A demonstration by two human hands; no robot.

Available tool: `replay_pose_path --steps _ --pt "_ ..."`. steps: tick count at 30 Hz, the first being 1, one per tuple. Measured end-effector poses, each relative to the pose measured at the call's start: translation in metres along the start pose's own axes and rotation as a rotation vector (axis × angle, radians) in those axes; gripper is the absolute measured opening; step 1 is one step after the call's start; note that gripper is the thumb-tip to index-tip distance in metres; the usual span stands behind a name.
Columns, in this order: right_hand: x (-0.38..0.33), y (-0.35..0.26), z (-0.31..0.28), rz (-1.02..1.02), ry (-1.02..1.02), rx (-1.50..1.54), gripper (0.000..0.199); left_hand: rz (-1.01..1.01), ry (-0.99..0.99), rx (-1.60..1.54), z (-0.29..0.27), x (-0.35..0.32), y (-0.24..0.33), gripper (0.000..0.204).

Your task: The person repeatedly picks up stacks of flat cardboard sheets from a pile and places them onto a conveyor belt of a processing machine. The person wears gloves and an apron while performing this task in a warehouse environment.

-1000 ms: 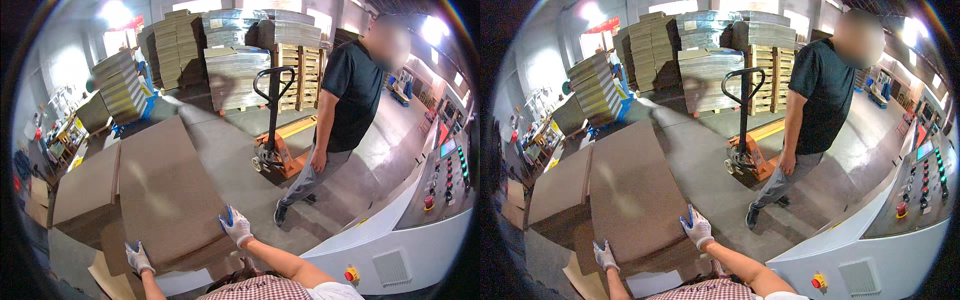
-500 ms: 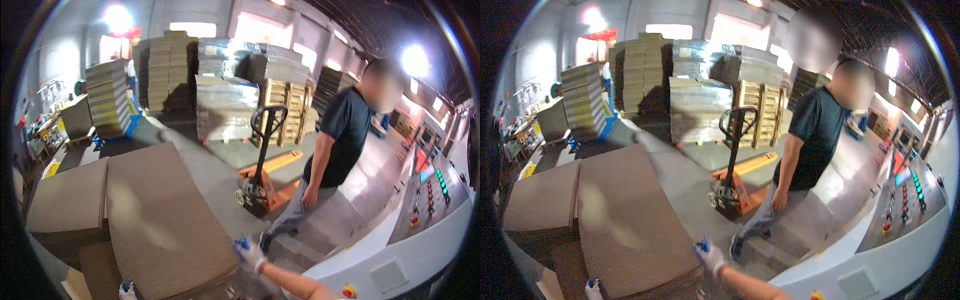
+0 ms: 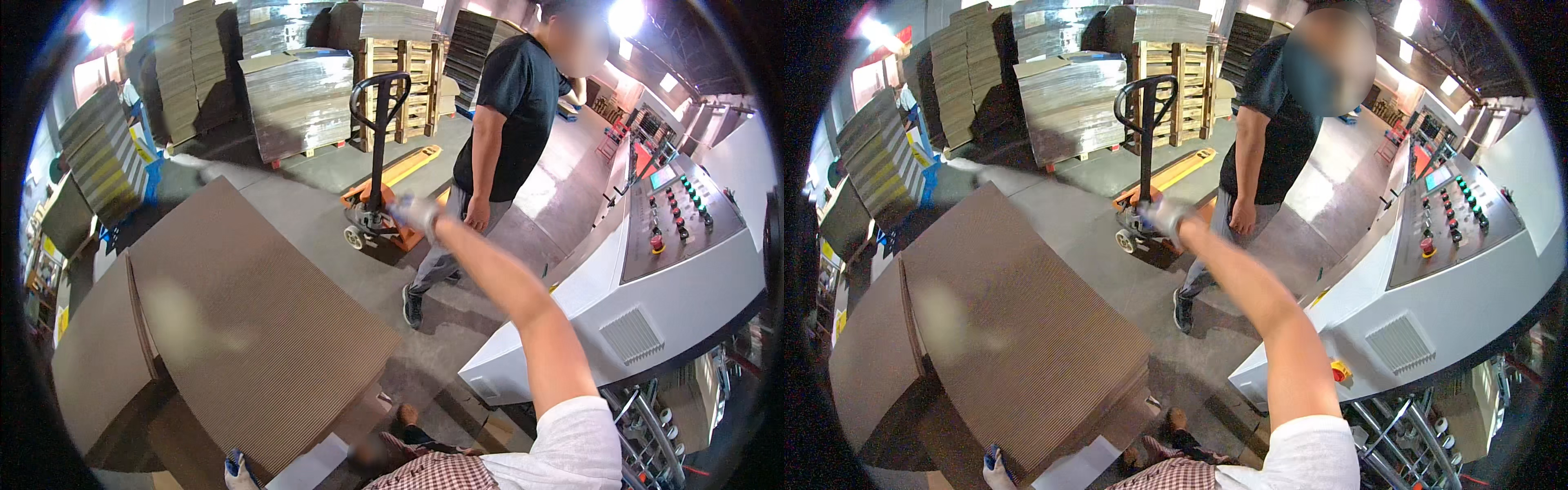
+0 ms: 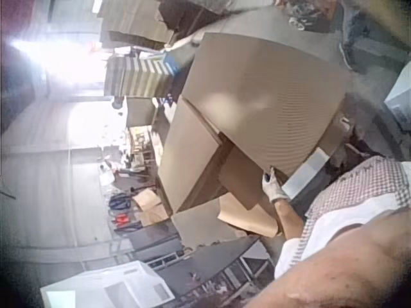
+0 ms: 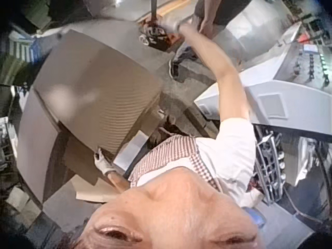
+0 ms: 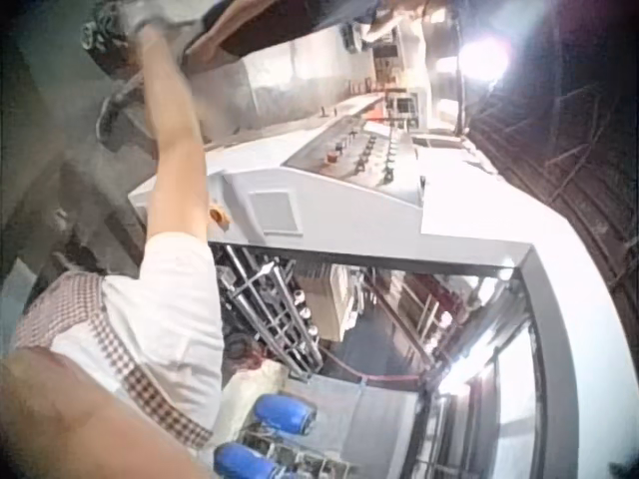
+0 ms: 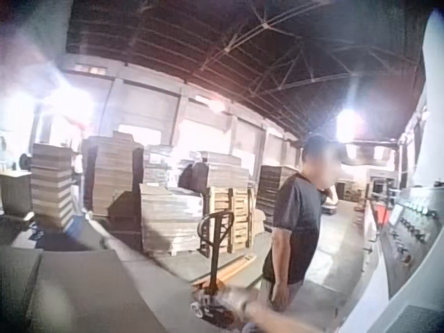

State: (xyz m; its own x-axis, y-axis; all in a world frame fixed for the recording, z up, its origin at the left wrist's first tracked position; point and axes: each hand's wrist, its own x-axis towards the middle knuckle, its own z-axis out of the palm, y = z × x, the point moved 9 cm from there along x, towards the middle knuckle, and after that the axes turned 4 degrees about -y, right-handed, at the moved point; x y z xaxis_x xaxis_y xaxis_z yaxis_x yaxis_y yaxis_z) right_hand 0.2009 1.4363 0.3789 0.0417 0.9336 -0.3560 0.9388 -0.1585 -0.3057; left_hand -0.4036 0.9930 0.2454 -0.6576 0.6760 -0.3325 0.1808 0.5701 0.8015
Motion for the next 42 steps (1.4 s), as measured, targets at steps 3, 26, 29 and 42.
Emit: replay_pose_path --steps 3,26,29,42 --pt "-0.083 -0.079 0.124 -0.137 -0.21 0.04 0.065 0.026 0.086 0.175 -0.024 -0.006 -0.005 0.049" --pt "-0.153 -0.073 0.192 -0.08 0.192 0.264 0.061 -0.053 0.08 -0.45 -0.013 0.011 -0.014 0.014" --pt "-0.153 -0.07 0.192 -0.086 0.236 0.256 0.054 -0.006 0.075 -0.407 -0.023 0.001 0.003 0.014" --pt "-0.153 -0.07 0.189 -0.043 0.28 0.203 0.059 0.044 -0.134 -0.671 -0.018 0.003 0.007 0.014"
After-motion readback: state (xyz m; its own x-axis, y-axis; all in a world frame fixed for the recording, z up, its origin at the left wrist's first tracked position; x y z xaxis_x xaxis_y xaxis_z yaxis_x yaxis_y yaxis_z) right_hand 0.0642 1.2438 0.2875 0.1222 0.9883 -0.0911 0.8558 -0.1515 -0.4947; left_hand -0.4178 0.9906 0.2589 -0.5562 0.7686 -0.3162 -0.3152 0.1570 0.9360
